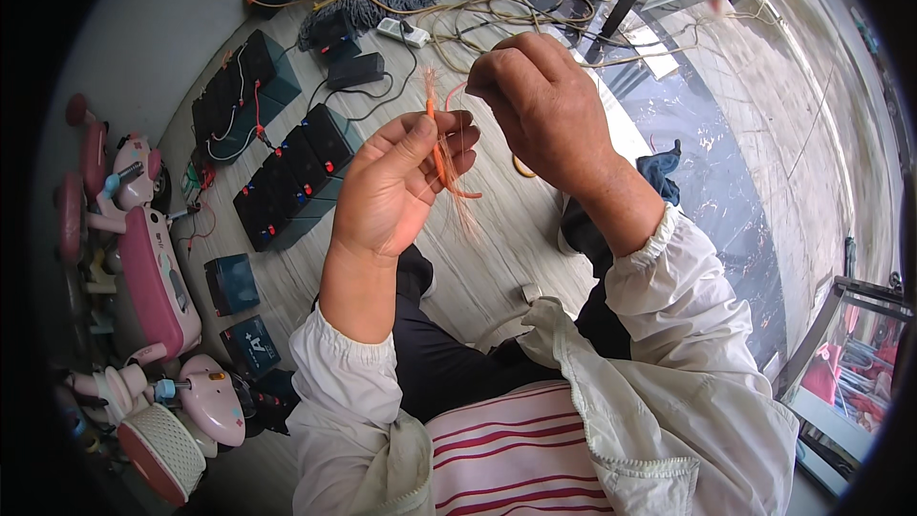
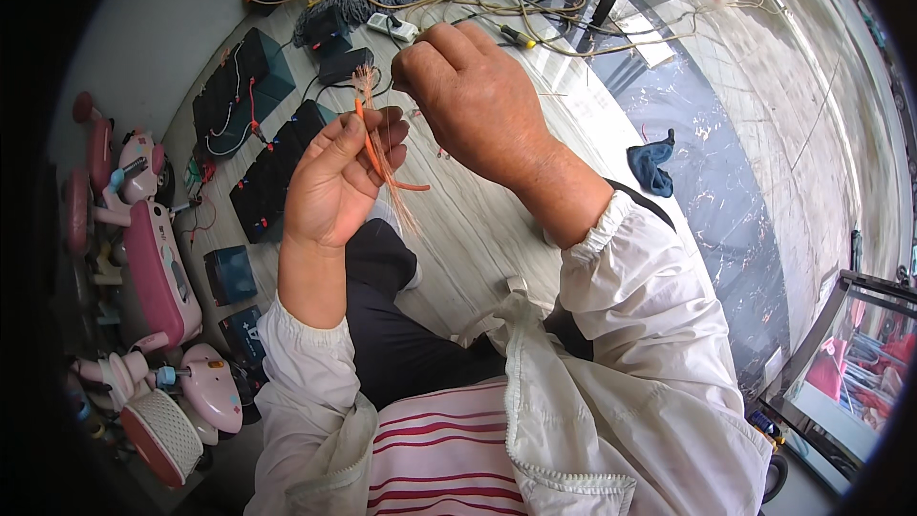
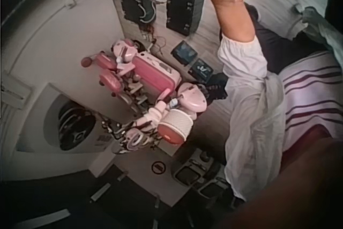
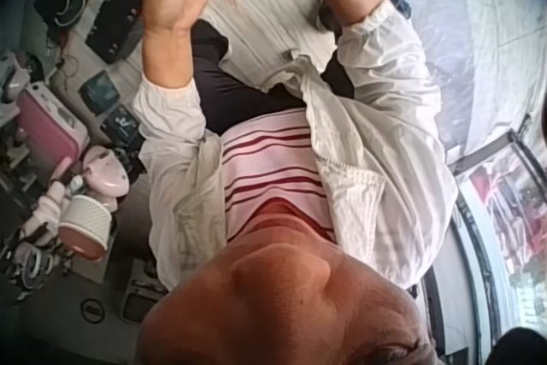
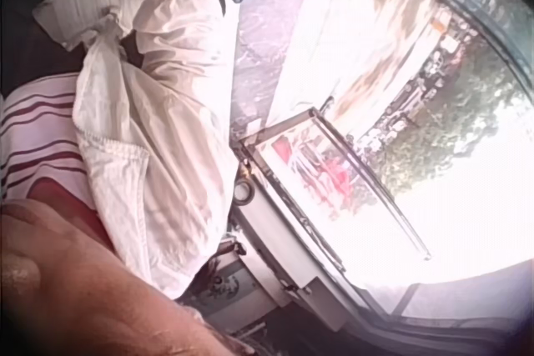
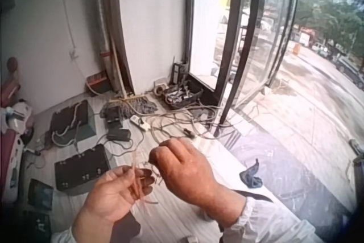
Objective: The person sits on the floor and repairs a red wire by stripping the insulation, twisting the exposed strands, and connecting it to a terminal. They use scissors to cut the wire and a screwdriver to tighten the connection.
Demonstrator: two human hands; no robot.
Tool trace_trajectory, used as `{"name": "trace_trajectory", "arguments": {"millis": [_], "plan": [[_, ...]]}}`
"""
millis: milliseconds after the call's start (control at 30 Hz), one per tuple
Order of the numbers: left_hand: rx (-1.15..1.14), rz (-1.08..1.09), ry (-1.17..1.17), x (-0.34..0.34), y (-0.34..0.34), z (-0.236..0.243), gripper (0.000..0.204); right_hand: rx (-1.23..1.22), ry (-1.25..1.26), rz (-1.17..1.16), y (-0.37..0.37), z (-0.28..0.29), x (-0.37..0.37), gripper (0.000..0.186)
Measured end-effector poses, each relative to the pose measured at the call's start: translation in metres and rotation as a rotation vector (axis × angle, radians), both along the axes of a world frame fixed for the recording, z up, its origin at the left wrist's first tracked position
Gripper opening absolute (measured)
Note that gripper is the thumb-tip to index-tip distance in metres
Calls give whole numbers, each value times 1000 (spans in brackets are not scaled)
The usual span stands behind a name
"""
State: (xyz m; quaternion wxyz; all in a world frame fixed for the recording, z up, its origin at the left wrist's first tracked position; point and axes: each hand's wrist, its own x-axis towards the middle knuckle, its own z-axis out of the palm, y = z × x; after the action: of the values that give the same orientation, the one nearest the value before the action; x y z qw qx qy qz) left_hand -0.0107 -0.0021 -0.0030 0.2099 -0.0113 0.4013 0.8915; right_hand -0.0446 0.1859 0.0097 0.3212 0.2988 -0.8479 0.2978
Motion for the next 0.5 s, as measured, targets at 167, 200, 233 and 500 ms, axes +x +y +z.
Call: {"name": "trace_trajectory", "arguments": {"millis": [167, 200, 233, 500], "plan": [[46, -68, 5, 0, -2, 1, 21, 82, 51, 22, -4, -1, 1, 19], [41, -67, 2, 0, -2, 2, 21, 89, 52, 23, -5, -1, 1, 19], [37, -68, -1, 1, -2, 3, 21, 97, 53, 23, -5, -1, 1, 19], [-114, -69, 73, 3, 0, 4, 21, -257, -196, 104, -7, -11, 0, 17]]}}
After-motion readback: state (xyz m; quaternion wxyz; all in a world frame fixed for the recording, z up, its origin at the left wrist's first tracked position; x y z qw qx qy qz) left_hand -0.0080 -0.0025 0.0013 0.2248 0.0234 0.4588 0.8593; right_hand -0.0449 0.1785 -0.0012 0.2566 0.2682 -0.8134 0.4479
